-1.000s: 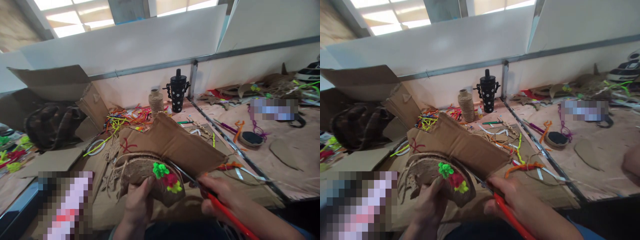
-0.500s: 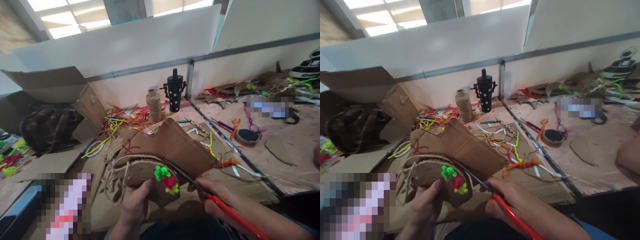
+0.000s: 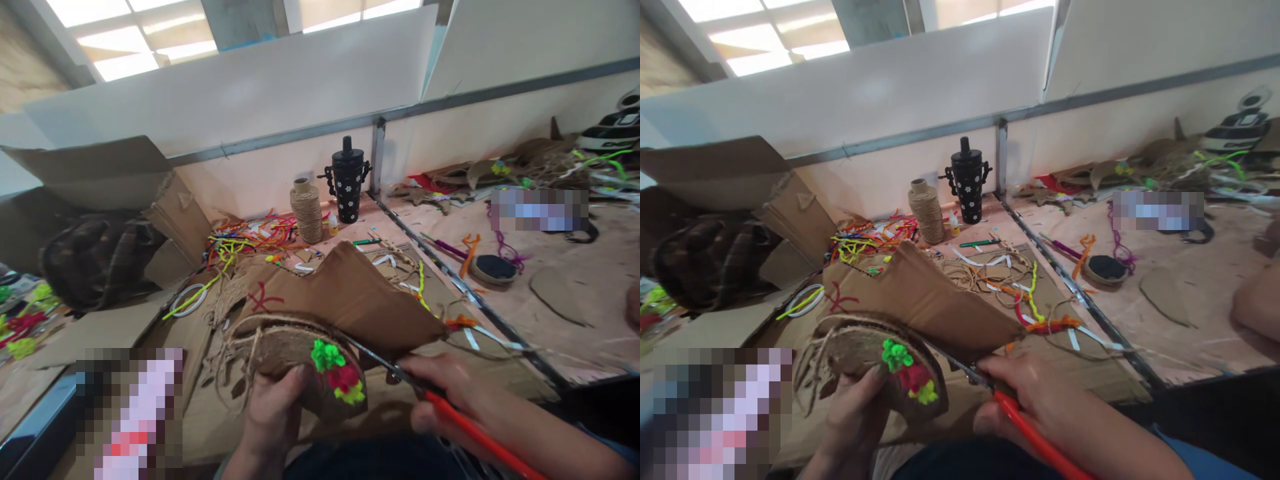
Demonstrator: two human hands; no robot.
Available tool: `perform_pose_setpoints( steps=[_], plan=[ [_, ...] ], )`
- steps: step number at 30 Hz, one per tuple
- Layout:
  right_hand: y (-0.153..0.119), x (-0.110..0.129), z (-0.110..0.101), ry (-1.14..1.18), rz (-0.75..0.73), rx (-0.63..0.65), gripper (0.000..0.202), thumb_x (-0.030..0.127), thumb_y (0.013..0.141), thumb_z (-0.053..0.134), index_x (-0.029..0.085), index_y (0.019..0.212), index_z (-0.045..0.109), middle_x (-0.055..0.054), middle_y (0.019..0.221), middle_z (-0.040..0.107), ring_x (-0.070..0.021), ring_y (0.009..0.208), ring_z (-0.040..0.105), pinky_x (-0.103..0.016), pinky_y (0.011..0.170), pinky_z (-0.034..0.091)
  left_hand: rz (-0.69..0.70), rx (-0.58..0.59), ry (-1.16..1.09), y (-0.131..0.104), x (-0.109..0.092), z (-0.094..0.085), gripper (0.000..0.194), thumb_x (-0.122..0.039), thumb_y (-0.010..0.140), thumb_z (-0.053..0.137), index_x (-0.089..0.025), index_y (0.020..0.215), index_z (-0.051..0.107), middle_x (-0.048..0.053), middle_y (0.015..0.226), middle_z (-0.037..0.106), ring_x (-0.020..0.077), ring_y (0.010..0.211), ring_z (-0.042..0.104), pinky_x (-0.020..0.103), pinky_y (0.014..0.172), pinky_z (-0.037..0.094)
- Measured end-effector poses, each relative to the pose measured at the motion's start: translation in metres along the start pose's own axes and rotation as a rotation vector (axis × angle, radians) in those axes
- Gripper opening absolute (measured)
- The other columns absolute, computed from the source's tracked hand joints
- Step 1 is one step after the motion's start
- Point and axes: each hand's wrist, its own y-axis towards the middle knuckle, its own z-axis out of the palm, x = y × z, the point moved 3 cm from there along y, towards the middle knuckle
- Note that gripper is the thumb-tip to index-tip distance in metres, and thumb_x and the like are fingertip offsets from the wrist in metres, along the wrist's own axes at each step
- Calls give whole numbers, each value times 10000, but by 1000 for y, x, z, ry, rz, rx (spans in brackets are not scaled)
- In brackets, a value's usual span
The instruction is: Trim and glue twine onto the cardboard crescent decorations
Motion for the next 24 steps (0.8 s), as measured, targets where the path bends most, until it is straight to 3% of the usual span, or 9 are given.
perform_pose_setpoints(
  steps=[7,11,14,18,21,24],
  plan=[
    [-1,-2,0,-1,-36,89,403,564,855,496,213,792,685,-34,705,682,-181,625,614,-266,600,461,-20,32,144,-3,-1,3,321,-392,487,902,-173,688,780,47,650,752,194,631,679,269,649,570],
    [-5,-1,-6,16,12,92,389,521,828,543,212,1004,701,-89,939,744,-255,820,687,-312,700,529,-2,84,266,0,2,-4,344,-432,510,880,-173,712,780,54,683,766,222,654,691,301,647,578],
    [-6,3,-9,55,53,152,368,467,843,532,210,1051,695,-90,968,747,-249,819,701,-310,717,553,21,110,319,-1,4,-5,346,-431,523,872,-170,724,766,40,668,757,217,637,681,306,644,573],
    [-5,3,-9,77,12,139,374,495,843,555,210,1034,702,-80,933,748,-266,898,696,-329,801,547,-34,107,230,-4,6,1,404,-413,505,882,-182,815,765,29,672,758,271,774,717,357,774,578],
    [-6,0,-6,91,-39,110,388,510,843,578,217,1061,708,-96,1047,737,-289,1010,669,-363,886,515,-105,107,164,-7,6,6,497,-399,480,894,-197,914,760,31,716,773,307,858,725,394,829,573],
    [-8,-6,-2,58,-31,67,374,510,841,593,230,1055,717,-91,1032,743,-274,934,685,-356,837,530,-130,98,144,-8,6,9,535,-379,466,903,-209,951,756,29,750,780,310,882,726,397,848,568]
  ],
)
